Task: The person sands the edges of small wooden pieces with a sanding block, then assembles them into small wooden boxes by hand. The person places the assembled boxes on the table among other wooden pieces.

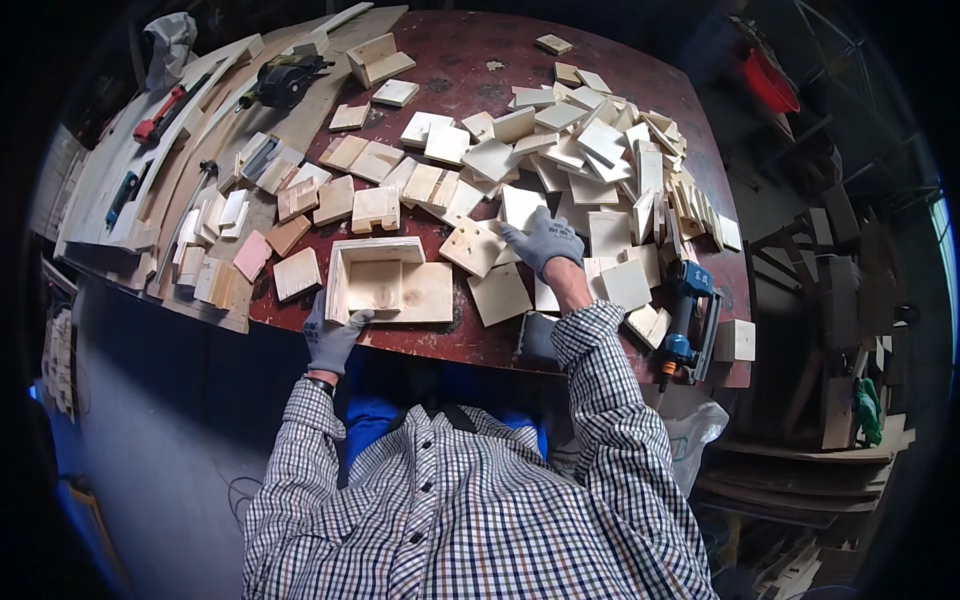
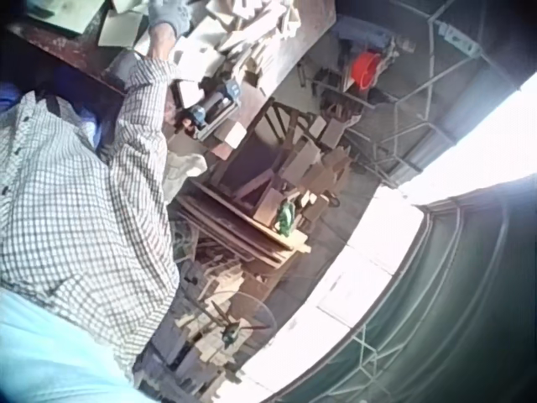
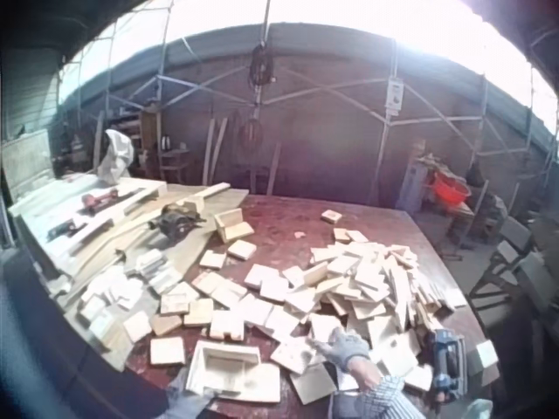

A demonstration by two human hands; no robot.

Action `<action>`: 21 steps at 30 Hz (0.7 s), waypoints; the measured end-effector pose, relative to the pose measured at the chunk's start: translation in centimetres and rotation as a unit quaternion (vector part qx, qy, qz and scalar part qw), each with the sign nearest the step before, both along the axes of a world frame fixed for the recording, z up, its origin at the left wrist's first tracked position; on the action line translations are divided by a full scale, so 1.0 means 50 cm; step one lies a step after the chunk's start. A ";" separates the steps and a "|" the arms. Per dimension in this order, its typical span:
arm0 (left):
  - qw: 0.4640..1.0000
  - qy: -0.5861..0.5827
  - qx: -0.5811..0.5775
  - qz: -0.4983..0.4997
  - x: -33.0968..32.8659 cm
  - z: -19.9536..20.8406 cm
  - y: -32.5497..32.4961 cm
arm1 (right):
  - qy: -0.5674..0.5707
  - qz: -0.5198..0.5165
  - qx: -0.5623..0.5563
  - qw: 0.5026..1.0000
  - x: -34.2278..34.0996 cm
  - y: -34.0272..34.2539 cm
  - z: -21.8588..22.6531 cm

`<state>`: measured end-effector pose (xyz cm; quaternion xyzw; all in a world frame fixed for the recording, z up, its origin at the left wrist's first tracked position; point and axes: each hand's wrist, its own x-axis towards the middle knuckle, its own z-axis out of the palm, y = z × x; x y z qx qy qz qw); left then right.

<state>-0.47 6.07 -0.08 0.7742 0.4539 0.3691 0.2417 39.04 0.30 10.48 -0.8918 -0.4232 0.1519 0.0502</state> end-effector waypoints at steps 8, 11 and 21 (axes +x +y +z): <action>1.000 0.003 -0.004 0.004 0.013 0.007 -0.002 | 0.007 0.120 0.311 0.943 -0.088 -0.054 0.034; 1.000 0.022 0.012 0.012 -0.010 -0.008 -0.007 | 0.033 0.398 0.331 0.855 -0.243 -0.096 0.043; 0.999 0.001 0.048 0.004 0.001 0.006 -0.007 | 0.102 0.224 0.372 0.895 -0.358 -0.063 -0.108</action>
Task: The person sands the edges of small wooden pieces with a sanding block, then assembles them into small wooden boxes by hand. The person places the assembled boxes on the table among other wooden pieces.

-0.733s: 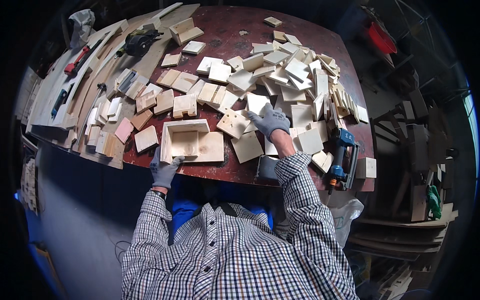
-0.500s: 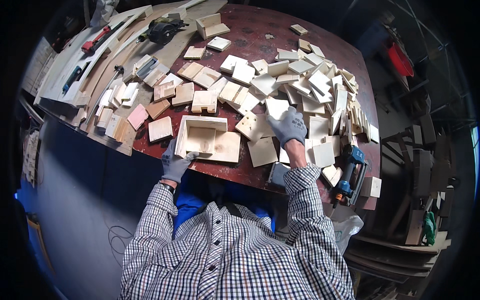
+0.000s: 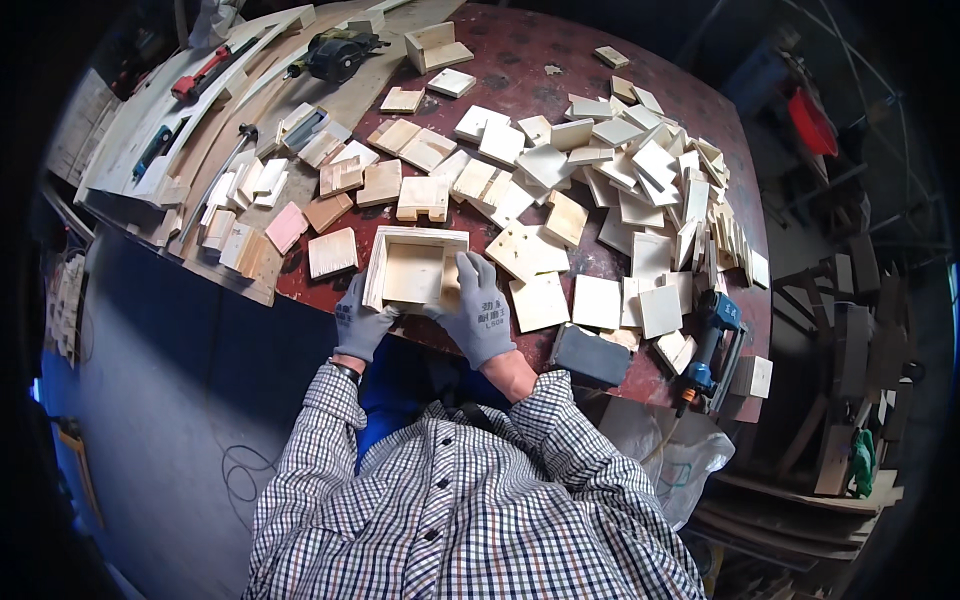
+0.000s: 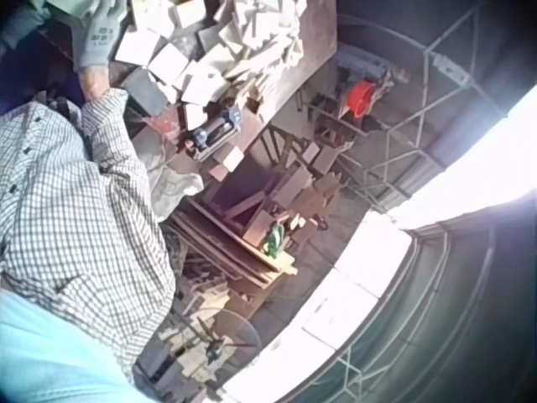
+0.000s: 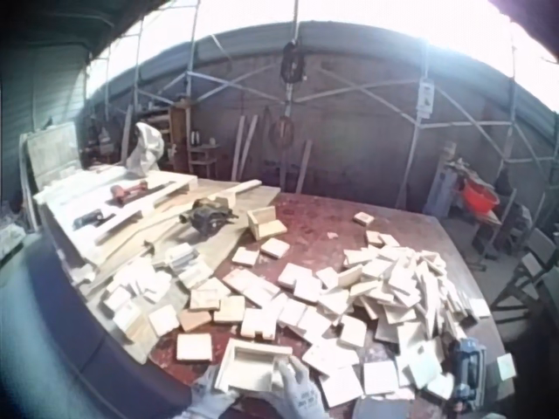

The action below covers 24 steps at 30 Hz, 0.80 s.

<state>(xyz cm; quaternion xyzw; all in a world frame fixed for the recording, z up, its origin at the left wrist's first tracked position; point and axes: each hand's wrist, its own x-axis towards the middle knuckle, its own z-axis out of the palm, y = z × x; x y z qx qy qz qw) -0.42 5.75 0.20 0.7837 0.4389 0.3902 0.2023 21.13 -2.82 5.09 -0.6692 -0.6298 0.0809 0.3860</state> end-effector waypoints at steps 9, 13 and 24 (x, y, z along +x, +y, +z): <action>1.000 0.009 -0.020 -0.018 -0.002 -0.004 0.008 | -0.133 -0.053 -0.060 0.988 -0.034 -0.004 -0.028; 0.998 0.005 -0.046 -0.033 -0.010 -0.016 0.006 | -0.094 -0.050 -0.058 0.993 -0.023 0.003 -0.034; 0.999 0.018 -0.043 -0.012 -0.006 -0.012 0.011 | -0.146 -0.034 -0.025 0.988 -0.001 0.011 -0.041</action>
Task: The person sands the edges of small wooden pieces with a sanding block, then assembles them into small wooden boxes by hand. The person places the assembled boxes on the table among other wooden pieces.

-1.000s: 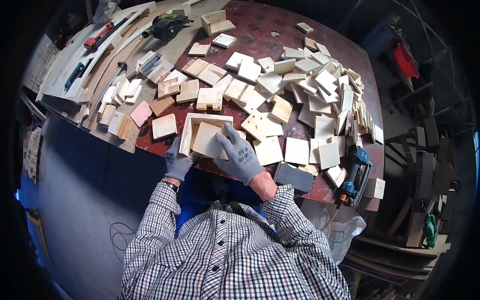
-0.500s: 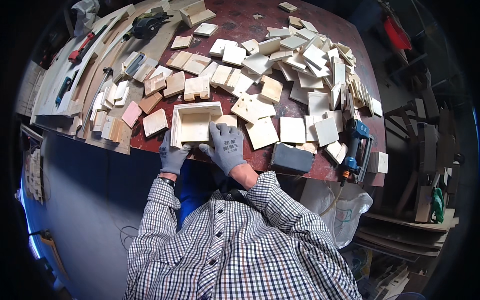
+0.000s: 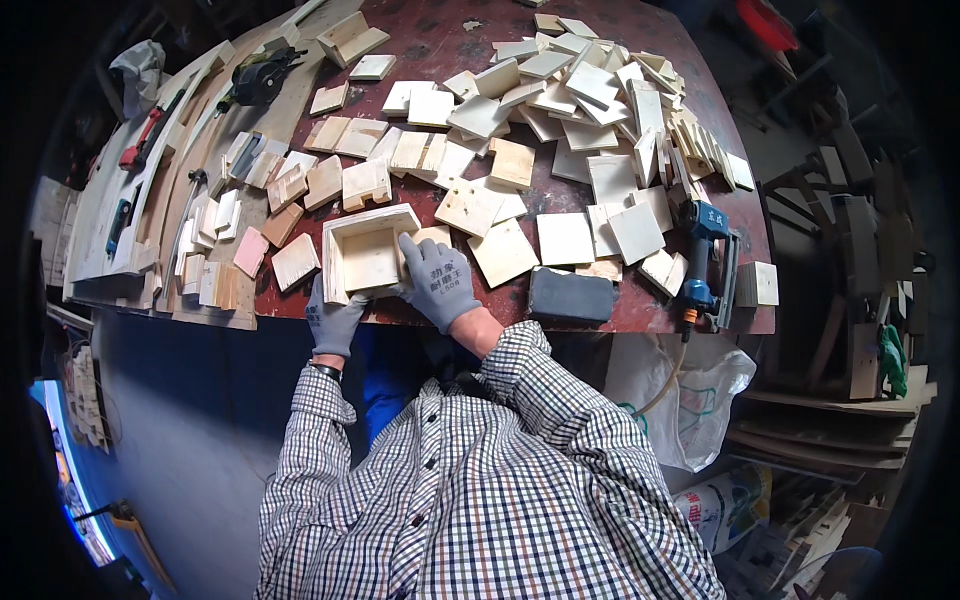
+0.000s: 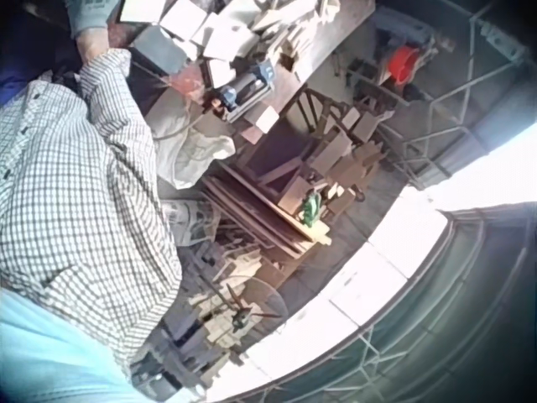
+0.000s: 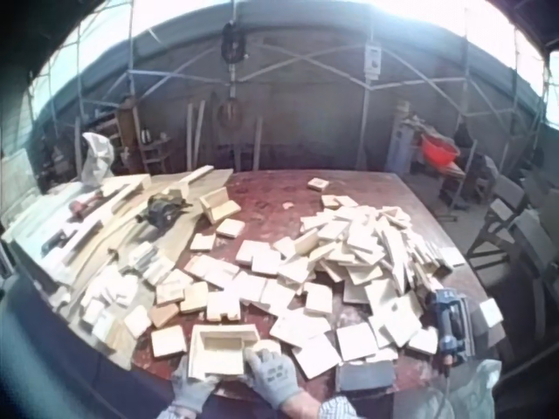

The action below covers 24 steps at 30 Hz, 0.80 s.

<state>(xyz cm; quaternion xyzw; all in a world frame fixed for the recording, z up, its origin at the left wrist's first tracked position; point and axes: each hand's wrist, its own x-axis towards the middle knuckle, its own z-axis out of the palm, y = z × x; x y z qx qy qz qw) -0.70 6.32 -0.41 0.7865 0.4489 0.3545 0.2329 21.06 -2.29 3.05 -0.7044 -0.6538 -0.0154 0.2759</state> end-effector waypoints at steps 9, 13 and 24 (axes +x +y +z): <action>1.000 -0.012 0.005 0.012 -0.004 -0.013 0.001 | -0.039 0.080 0.146 0.985 0.010 -0.035 0.095; 0.999 -0.022 0.021 0.025 0.002 0.006 -0.008 | 0.144 -0.062 0.212 0.965 0.132 -0.091 0.184; 1.000 -0.003 -0.010 -0.008 -0.008 0.004 0.001 | 0.110 -0.376 -0.029 0.920 0.468 -0.097 0.109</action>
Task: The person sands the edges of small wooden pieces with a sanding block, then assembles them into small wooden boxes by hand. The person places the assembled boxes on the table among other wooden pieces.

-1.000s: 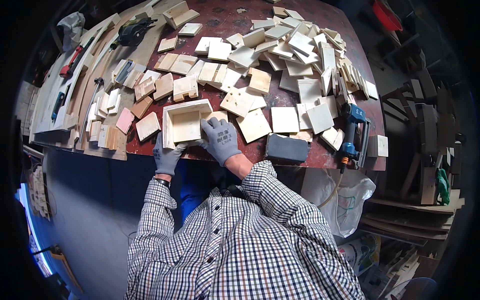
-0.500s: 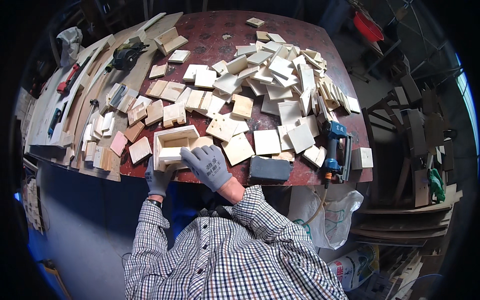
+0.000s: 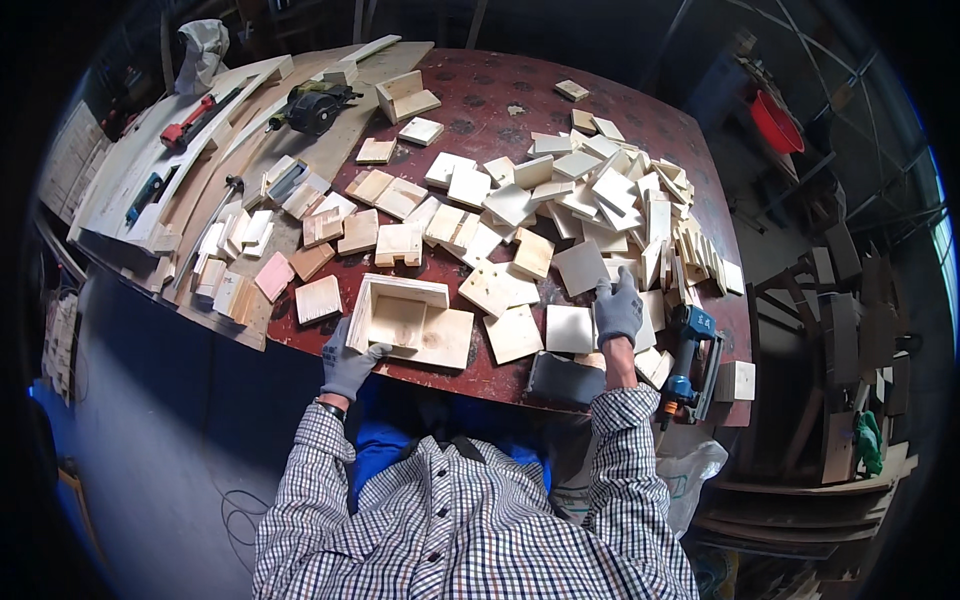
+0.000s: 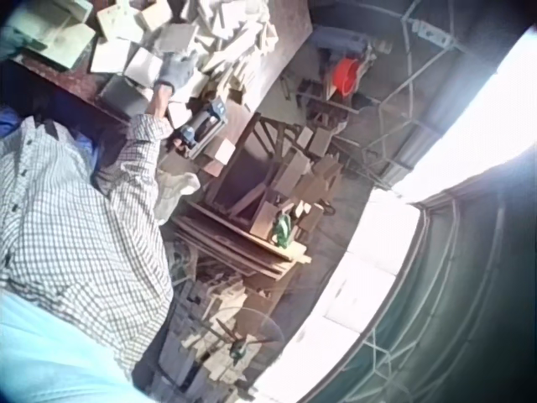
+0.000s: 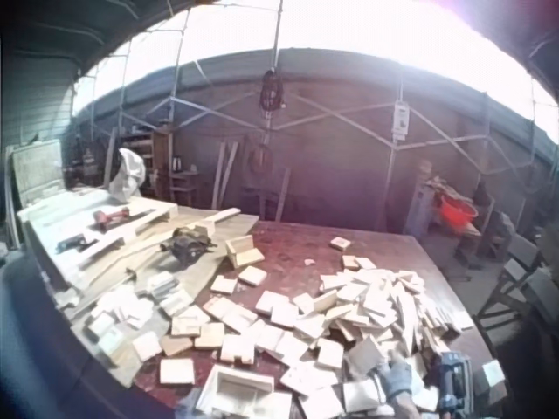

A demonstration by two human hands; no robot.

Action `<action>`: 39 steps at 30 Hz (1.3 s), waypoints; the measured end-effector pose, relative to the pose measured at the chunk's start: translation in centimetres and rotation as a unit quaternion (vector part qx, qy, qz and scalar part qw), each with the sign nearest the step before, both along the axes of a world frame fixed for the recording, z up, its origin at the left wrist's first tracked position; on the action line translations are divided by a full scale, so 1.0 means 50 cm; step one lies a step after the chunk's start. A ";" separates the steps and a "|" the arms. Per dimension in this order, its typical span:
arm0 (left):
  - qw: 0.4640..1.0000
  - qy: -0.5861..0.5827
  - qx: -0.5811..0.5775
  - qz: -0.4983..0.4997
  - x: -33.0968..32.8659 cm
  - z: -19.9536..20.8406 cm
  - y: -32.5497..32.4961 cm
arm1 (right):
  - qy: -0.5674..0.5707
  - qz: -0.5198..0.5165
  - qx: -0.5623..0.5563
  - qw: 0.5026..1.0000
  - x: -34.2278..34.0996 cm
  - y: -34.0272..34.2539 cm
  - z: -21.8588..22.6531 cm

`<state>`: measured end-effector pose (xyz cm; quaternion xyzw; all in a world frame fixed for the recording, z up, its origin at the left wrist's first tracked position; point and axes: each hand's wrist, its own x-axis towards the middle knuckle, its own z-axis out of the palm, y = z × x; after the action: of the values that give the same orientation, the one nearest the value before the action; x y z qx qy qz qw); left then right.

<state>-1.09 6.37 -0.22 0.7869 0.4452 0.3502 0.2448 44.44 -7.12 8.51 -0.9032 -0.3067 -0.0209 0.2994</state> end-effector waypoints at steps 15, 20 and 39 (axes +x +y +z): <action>0.998 0.051 0.023 -0.026 -0.004 -0.001 0.015 | -0.122 0.390 0.015 0.912 -0.153 0.336 0.094; 0.997 0.046 0.054 -0.021 -0.011 0.011 0.007 | -0.170 0.501 -0.123 0.840 -0.253 0.539 0.061; 0.998 0.019 0.013 -0.050 0.002 0.037 0.018 | 0.095 0.462 0.069 0.879 -0.310 0.315 0.173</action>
<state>-1.00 7.25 1.60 0.8182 0.4049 0.3280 0.2429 28.97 8.65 17.15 -0.6342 -0.6569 0.1842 0.3639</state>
